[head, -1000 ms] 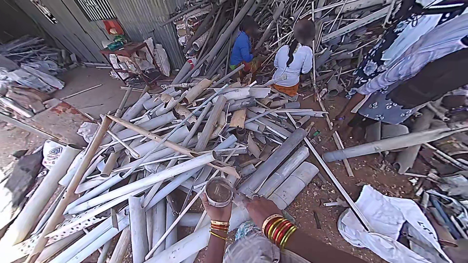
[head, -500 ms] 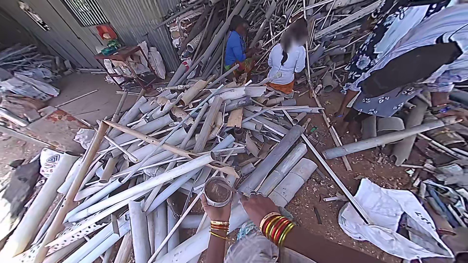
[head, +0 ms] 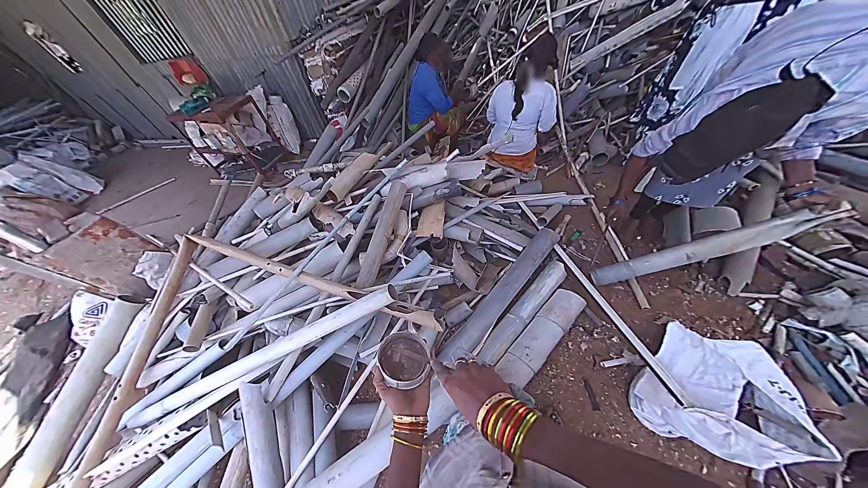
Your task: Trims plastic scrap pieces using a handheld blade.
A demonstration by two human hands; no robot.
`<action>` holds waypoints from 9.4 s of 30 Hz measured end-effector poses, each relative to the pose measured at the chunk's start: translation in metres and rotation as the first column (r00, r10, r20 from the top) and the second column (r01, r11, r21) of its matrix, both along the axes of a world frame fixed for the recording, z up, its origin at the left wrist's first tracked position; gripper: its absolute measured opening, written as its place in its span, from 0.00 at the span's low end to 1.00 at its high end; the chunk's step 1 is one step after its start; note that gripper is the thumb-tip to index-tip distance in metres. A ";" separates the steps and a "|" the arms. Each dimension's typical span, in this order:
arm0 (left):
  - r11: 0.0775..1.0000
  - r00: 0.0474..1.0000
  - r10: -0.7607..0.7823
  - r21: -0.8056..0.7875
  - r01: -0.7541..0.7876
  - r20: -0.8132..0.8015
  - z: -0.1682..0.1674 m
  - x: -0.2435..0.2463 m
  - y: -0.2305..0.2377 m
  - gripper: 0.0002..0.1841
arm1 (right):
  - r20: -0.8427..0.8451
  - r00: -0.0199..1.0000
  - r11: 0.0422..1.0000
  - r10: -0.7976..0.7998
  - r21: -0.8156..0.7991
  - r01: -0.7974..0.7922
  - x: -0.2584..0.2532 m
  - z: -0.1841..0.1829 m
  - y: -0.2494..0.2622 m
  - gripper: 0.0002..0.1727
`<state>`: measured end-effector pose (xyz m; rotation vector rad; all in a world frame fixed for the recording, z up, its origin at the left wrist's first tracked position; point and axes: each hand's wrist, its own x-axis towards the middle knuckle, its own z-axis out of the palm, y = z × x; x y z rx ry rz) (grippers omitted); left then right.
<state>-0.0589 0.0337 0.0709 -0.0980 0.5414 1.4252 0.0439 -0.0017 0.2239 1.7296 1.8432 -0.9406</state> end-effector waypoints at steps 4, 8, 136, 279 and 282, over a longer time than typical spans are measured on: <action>1.000 1.000 0.008 0.025 -0.008 0.008 -0.003 0.001 0.002 0.32 | -0.010 1.000 1.000 0.019 -0.018 -0.019 -0.005 0.000 -0.009 0.35; 1.000 1.000 -0.002 -0.019 0.002 -0.026 -0.005 0.002 0.002 0.34 | 0.005 1.000 1.000 -0.010 0.002 0.010 0.003 -0.006 -0.001 0.36; 0.980 0.987 -0.152 0.137 0.143 0.059 -0.019 -0.039 -0.001 0.20 | 0.000 0.971 0.971 0.239 0.005 -0.239 0.032 0.020 0.003 0.34; 0.967 0.970 0.237 0.087 -0.241 0.053 0.004 -0.021 0.012 0.23 | 0.025 0.999 0.999 -0.042 0.008 0.042 -0.021 0.010 -0.004 0.34; 0.957 0.963 0.261 0.117 -0.267 0.064 0.008 -0.022 0.016 0.23 | 0.034 0.998 0.999 -0.053 0.005 0.053 -0.027 0.013 0.002 0.33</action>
